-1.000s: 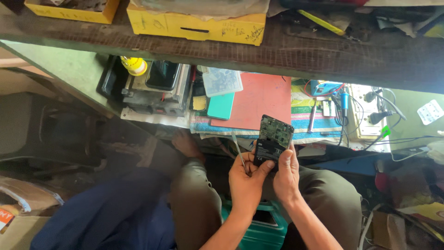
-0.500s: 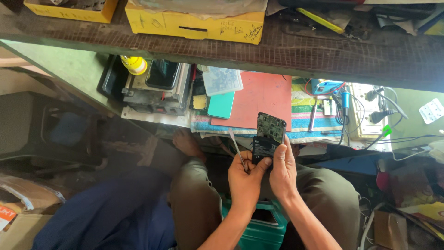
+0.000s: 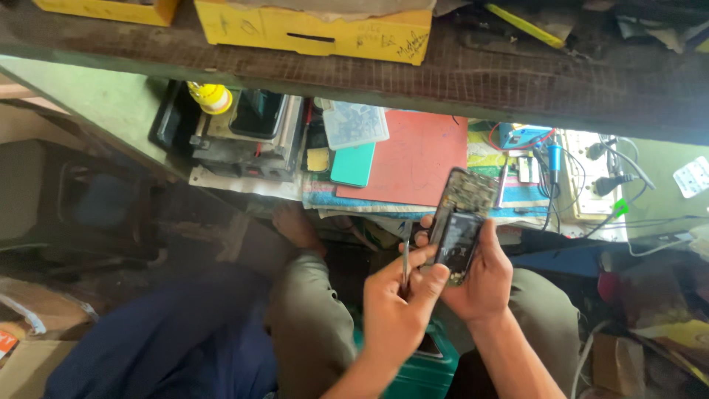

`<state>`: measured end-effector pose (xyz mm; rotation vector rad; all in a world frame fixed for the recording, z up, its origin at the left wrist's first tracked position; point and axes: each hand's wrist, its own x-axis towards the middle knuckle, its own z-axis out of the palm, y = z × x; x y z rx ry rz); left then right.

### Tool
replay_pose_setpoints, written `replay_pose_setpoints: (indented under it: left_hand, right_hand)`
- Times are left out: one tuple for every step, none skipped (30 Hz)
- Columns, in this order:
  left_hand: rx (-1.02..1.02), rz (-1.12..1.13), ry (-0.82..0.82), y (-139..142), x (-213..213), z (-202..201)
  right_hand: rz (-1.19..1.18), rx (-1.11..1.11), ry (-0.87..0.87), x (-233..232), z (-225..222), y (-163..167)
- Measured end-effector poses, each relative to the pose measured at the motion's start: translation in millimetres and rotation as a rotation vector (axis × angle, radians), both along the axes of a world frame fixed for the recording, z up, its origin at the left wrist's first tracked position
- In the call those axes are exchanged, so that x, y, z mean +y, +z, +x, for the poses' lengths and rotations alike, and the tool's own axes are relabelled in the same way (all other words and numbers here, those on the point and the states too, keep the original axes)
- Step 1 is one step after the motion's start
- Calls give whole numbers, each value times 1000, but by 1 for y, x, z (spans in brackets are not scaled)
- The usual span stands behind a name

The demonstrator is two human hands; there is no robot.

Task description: The person uses a metal spudger to pry and disconnect internal components of a disassembled smartphone, then wipes the camera module of a separate teal phone with a cotton swab. The person handles the phone chassis, battery, and circuit board while working at a cluttered bench.

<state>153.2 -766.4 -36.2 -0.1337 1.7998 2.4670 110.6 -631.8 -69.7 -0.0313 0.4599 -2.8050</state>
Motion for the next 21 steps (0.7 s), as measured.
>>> replay_pose_setpoints:
  left_hand:
    - [-66, 59, -116, 6, -10, -5]
    - [-131, 119, -229, 12, -21, -10]
    - [-121, 76, -276, 20, -30, -13]
    - [-110, 33, -321, 28, -37, -14]
    - [-97, -11, -364, 37, -42, -14]
    - [-53, -95, -376, 46, -45, -14]
    - [-8, -181, -393, 54, -47, -15]
    - [37, -267, -412, 60, -48, -16]
    - [14, -245, -433, 65, -49, -17]
    - [-13, -222, -453, 69, -49, -18]
    - [-37, -199, -469, 72, -49, -19]
    - [-18, -198, -473, 75, -49, -20]
    - [2, -198, -477, 77, -49, -20]
    - [18, -197, -481, 78, -49, -21]
    - [10, -197, -495, 80, -49, -21]
    - [3, -198, -510, 82, -48, -21]
    - [-4, -197, -525, 83, -47, -21]
    - [10, -241, -523, 85, -47, -21]
    - [24, -286, -521, 87, -45, -21]
    - [37, -330, -520, 88, -44, -20]
    - [66, -368, -502, 89, -43, -20]
  right_hand:
    - [16, -48, -14, 2, -1, 0]
    - [32, -95, -24, 4, -2, -1]
    - [46, -141, -29, 3, -3, -1]
    - [15, -119, 5, 3, -3, -1]
    - [-16, -95, 42, 4, -2, 0]
    - [-46, -67, 77, 4, -2, 2]
    - [-63, -79, 90, 4, -2, 4]
    - [-80, -91, 99, 3, -2, 6]
    - [-98, -107, 108, 3, -1, 9]
    - [-76, -134, 99, 3, 1, 11]
    - [-54, -158, 93, 3, 2, 14]
    - [-32, -178, 88, 3, 3, 16]
    - [-94, -139, 127, 3, 3, 18]
    - [-157, -103, 167, 3, 4, 19]
    - [-220, -65, 207, 3, 6, 21]
    - [-153, -110, 170, 4, 7, 22]
    - [-86, -156, 133, 4, 7, 23]
    - [-18, -200, 95, 5, 8, 24]
    - [-8, -217, 99, 6, 8, 26]
    - [2, -235, 102, 7, 9, 26]
    - [12, -253, 106, 8, 9, 27]
